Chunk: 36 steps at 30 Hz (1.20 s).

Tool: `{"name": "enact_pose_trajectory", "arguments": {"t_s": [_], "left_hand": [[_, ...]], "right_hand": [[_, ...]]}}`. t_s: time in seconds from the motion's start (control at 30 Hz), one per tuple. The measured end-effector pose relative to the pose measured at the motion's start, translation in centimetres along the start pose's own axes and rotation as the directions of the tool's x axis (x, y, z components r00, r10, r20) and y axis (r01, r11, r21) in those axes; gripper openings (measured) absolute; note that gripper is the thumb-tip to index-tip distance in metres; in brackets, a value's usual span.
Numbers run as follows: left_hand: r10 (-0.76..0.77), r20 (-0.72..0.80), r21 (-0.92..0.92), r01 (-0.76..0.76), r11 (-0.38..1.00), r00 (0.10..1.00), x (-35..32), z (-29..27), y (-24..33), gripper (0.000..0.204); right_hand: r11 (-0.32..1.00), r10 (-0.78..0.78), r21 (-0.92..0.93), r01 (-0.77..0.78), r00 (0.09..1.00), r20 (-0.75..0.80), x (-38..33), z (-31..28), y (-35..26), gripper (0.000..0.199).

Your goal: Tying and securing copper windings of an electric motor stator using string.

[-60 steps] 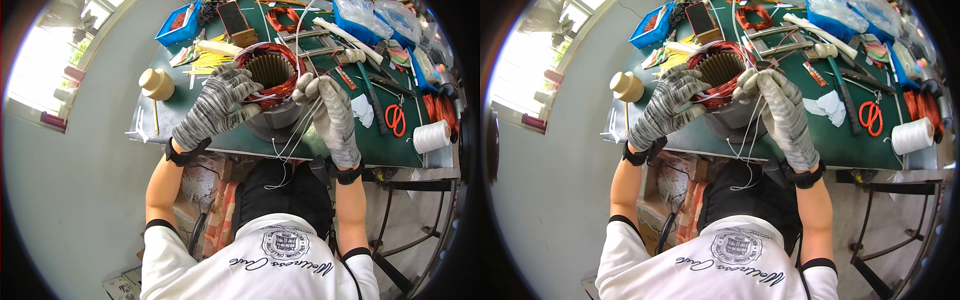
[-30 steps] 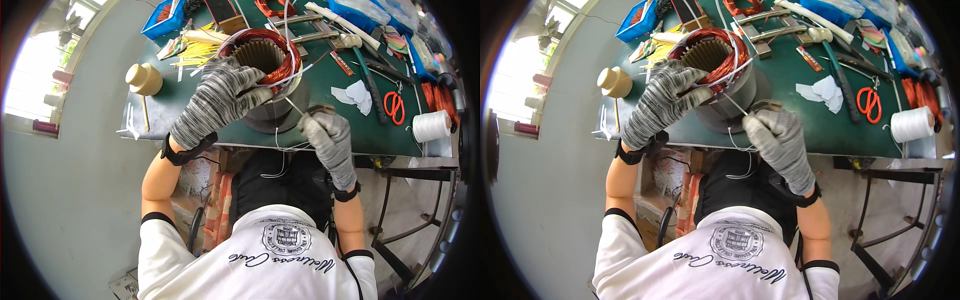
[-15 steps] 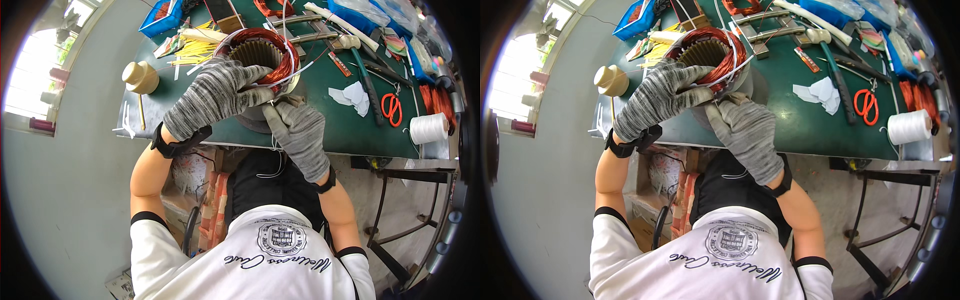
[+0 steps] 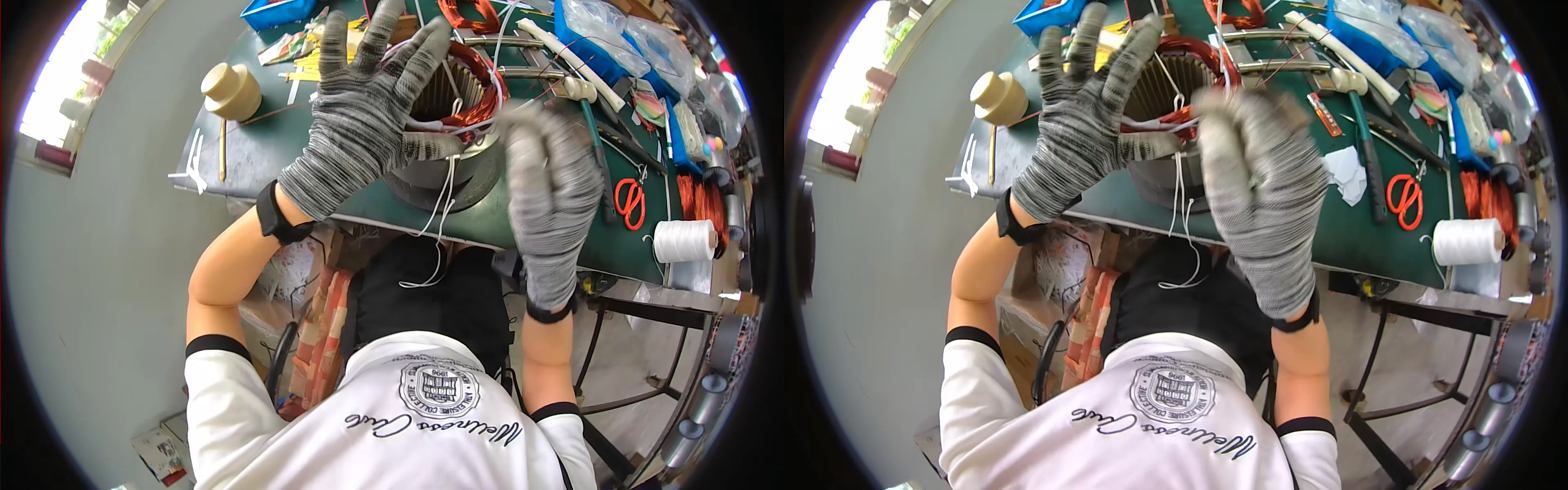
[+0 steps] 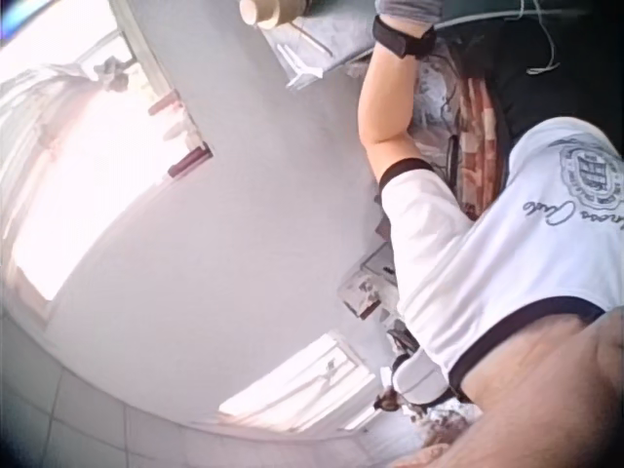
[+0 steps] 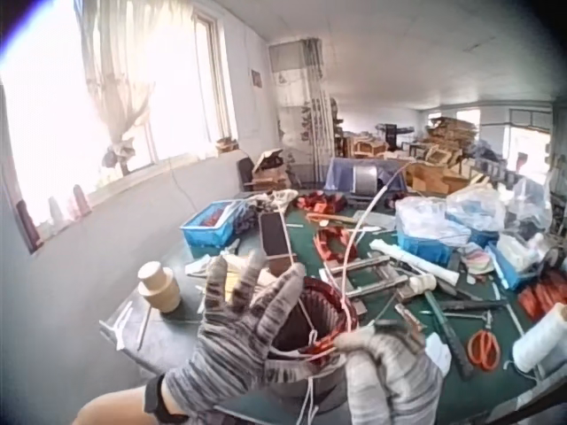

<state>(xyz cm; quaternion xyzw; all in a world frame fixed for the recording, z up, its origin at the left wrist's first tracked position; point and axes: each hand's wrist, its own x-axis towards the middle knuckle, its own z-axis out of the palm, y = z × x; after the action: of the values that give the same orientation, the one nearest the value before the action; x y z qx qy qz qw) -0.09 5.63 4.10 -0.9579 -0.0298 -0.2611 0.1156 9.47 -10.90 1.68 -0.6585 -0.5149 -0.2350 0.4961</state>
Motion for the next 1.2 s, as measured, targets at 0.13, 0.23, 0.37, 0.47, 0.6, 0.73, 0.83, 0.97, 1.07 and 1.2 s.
{"name": "enact_pose_trajectory", "arguments": {"t_s": [0.13, 0.23, 0.37, 0.47, 0.6, 0.73, 0.83, 0.97, 1.07, 1.2], "left_hand": [[-0.018, -0.170, -0.025, 0.014, 1.000, 0.985, -0.4, 1.8, 1.1, 0.090], [0.018, -0.438, -0.095, -0.066, 0.993, 0.899, -0.2, 3.5, 0.7, 0.079], [-0.049, -0.197, -0.241, 0.000, 0.971, 0.979, -1.3, 3.2, 0.3, 0.061], [-0.013, -0.126, -0.530, -0.056, 0.846, 0.992, -1.2, 3.8, 0.3, 0.034], [-0.050, -0.095, -0.545, -0.010, 0.838, 0.994, -0.9, 3.2, 0.9, 0.030], [-0.051, -0.106, -0.526, -0.012, 0.851, 0.993, -1.6, 3.1, 0.5, 0.031], [-0.053, -0.041, -0.543, 0.022, 0.840, 0.998, -1.2, 3.4, 0.6, 0.032], [-0.182, -0.212, -0.319, 0.108, 0.941, 0.960, -1.1, 2.7, 1.7, 0.039], [-0.313, -0.165, -0.326, 0.248, 0.912, 0.935, -0.7, 1.9, 2.8, 0.041], [-0.384, -0.114, -0.449, 0.297, 0.843, 0.916, -1.3, 2.0, 3.1, 0.032]], "right_hand": [[0.969, -0.048, 0.247, 0.018, 0.992, 0.116, 2.5, 2.3, 1.8, 0.024], [0.940, -0.342, 0.023, 0.341, 0.939, 0.026, 0.5, 2.4, 2.6, 0.022], [0.703, 0.662, 0.159, -0.693, 0.720, 0.209, -10.1, -6.1, 4.1, 0.020], [0.535, 0.845, 0.071, -0.842, 0.530, -0.073, -24.0, -15.7, 8.3, 0.031], [0.346, 0.810, -0.400, -0.849, 0.486, -0.330, -37.3, -26.9, 8.2, 0.034], [0.277, 0.869, -0.284, -0.918, 0.365, -0.334, -33.0, -27.8, 8.3, 0.032], [0.577, 0.645, -0.642, -0.506, 0.764, -0.022, -18.0, -16.8, 4.4, 0.023], [0.755, 0.652, -0.039, -0.654, 0.745, 0.137, -7.2, -3.3, 2.0, 0.023], [0.973, 0.171, -0.178, -0.147, 0.977, 0.126, -4.5, 1.3, 2.7, 0.023], [0.966, 0.257, -0.047, -0.255, 0.965, 0.053, -4.8, 2.2, 2.6, 0.028]]}}
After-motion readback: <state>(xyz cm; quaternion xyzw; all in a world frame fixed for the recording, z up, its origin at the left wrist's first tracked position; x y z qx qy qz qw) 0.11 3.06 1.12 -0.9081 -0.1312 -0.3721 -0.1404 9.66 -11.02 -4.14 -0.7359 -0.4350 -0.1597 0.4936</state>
